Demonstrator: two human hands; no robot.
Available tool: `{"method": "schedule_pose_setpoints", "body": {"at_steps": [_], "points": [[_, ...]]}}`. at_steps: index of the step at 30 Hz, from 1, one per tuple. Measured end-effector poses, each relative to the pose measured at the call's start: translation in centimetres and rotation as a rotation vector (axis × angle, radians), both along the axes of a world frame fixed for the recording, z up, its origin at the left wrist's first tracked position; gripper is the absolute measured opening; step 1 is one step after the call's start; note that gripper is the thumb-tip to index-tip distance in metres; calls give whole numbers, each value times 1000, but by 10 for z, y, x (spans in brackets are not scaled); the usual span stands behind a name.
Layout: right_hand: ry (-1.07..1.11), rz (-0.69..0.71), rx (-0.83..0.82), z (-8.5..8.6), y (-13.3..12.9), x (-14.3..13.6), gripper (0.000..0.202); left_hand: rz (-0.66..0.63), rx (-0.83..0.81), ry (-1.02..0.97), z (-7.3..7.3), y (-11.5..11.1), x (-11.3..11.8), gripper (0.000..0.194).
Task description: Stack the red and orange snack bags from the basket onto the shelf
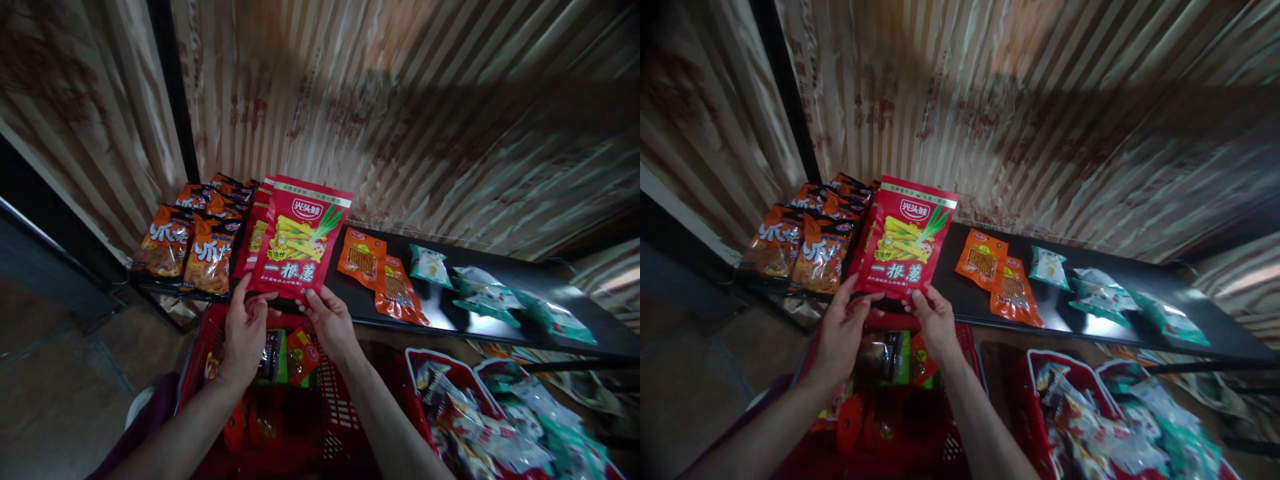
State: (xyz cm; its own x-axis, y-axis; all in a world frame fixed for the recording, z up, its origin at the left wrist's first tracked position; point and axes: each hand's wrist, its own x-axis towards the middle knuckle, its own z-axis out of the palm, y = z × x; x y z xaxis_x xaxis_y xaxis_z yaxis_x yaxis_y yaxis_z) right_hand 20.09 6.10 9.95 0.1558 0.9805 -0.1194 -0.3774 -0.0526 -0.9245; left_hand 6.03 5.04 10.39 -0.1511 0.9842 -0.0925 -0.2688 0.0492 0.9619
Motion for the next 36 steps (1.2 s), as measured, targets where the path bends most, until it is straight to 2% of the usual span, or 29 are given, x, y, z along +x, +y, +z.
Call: {"method": "schedule_pose_setpoints", "body": {"at_steps": [6,12,18,24,31,36], "points": [[-159,54,29,-1,20,-14,25,86,-14,37,-6,15,-12,52],[-332,92,13,-7,27,-12,30,90,3,78,-14,23,-16,51],[-211,51,-49,-11,27,-10,33,49,21,109,-14,20,-12,48],[-130,31,-63,-16,31,-16,30,63,29,154,-13,23,-10,48],[-123,39,-65,-24,34,-21,31,54,54,182,-19,24,-12,48],[-143,57,-89,-21,35,-24,35,44,46,224,-21,24,-16,48]]}}
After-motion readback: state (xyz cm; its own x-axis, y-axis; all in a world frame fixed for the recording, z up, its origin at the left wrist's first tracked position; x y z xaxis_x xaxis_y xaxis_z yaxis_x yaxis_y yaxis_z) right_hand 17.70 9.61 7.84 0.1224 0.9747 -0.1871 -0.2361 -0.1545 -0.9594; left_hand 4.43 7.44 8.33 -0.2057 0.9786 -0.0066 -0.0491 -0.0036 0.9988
